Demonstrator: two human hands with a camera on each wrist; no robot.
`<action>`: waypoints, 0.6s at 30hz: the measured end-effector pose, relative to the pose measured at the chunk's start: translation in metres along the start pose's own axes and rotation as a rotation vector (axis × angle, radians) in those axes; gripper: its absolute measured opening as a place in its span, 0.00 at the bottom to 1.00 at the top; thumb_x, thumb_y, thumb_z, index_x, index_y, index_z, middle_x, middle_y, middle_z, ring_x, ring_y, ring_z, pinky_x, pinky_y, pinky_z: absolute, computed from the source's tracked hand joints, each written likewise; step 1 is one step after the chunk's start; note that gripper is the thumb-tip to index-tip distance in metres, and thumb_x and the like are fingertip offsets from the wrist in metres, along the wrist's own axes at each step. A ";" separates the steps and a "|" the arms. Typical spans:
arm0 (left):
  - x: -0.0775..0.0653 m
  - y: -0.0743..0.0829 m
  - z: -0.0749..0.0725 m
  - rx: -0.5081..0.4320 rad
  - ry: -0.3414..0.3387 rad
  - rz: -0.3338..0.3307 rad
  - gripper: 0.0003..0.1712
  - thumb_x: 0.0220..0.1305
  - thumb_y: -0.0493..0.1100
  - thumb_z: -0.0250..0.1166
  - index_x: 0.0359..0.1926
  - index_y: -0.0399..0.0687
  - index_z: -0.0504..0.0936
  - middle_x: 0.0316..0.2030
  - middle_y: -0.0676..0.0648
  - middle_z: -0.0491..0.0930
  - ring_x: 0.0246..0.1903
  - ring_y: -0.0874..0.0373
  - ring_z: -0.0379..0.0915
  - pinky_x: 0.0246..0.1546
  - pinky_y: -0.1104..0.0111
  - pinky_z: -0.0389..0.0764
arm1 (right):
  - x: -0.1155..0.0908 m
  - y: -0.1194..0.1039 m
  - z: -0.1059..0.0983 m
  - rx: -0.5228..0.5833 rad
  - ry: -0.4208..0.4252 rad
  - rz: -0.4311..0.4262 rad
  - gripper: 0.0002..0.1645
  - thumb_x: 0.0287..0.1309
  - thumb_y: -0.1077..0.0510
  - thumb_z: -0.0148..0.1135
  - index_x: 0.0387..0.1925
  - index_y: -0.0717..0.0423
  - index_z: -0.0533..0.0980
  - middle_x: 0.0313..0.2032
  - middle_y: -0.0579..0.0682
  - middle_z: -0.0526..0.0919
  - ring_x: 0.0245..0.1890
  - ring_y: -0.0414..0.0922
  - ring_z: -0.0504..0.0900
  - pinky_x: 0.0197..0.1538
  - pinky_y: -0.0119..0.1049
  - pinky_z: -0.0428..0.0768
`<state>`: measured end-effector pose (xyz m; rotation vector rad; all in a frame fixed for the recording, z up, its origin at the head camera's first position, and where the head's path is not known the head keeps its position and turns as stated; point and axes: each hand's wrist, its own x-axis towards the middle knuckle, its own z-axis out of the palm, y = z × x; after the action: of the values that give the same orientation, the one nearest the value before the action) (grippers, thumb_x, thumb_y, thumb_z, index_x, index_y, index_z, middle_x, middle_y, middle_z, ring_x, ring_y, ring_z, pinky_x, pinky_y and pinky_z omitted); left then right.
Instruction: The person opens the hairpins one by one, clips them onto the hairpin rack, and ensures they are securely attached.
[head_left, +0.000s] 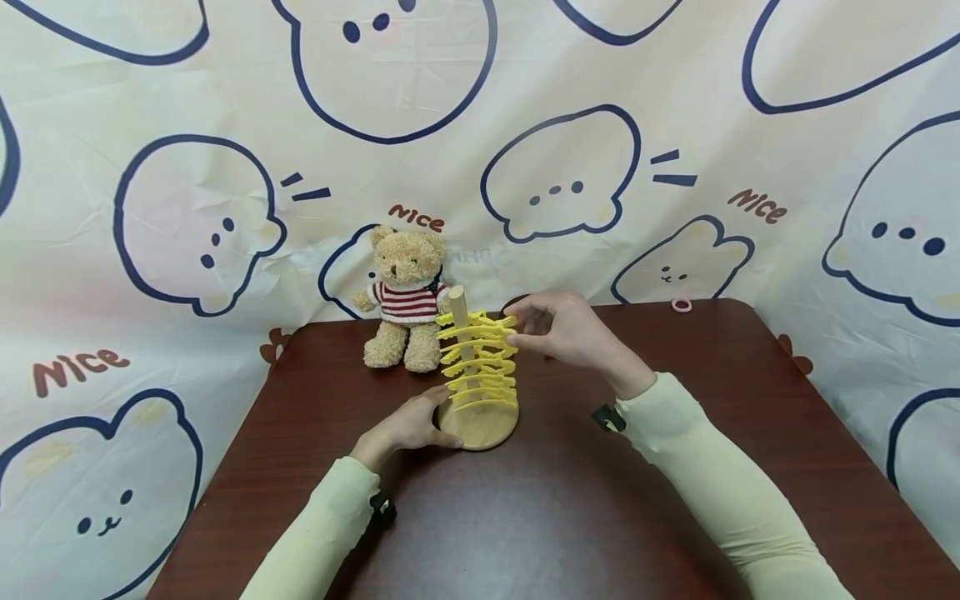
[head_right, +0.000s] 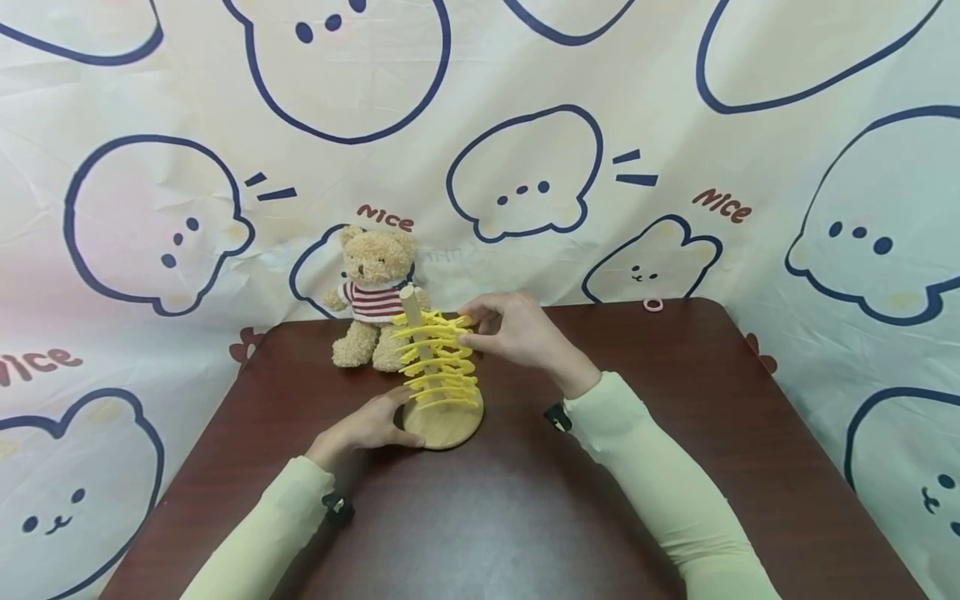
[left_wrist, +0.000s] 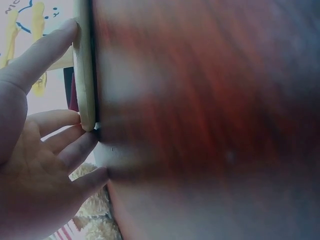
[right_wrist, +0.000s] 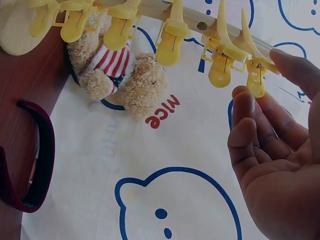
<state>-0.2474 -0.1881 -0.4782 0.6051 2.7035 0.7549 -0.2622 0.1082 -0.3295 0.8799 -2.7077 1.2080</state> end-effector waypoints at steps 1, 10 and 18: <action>0.000 0.000 0.000 -0.001 0.002 0.003 0.54 0.50 0.57 0.78 0.74 0.46 0.64 0.75 0.41 0.59 0.73 0.44 0.59 0.70 0.51 0.66 | 0.000 0.000 0.000 0.000 -0.004 0.006 0.23 0.55 0.49 0.75 0.52 0.49 0.83 0.37 0.46 0.86 0.33 0.42 0.82 0.37 0.36 0.84; -0.002 -0.001 0.001 0.008 0.001 0.008 0.54 0.51 0.56 0.78 0.74 0.46 0.64 0.76 0.41 0.59 0.73 0.43 0.58 0.71 0.51 0.65 | 0.000 0.001 0.000 0.004 -0.022 0.030 0.24 0.54 0.48 0.75 0.52 0.48 0.82 0.40 0.51 0.86 0.35 0.44 0.83 0.37 0.36 0.84; -0.002 0.000 0.000 0.011 0.012 0.025 0.53 0.50 0.56 0.78 0.74 0.46 0.65 0.75 0.41 0.60 0.73 0.43 0.59 0.70 0.50 0.66 | -0.001 0.003 0.000 -0.010 -0.030 0.033 0.24 0.53 0.47 0.75 0.52 0.46 0.82 0.40 0.51 0.87 0.36 0.43 0.83 0.37 0.36 0.84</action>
<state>-0.2455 -0.1887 -0.4779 0.6395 2.7180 0.7531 -0.2632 0.1101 -0.3315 0.8622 -2.7601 1.1951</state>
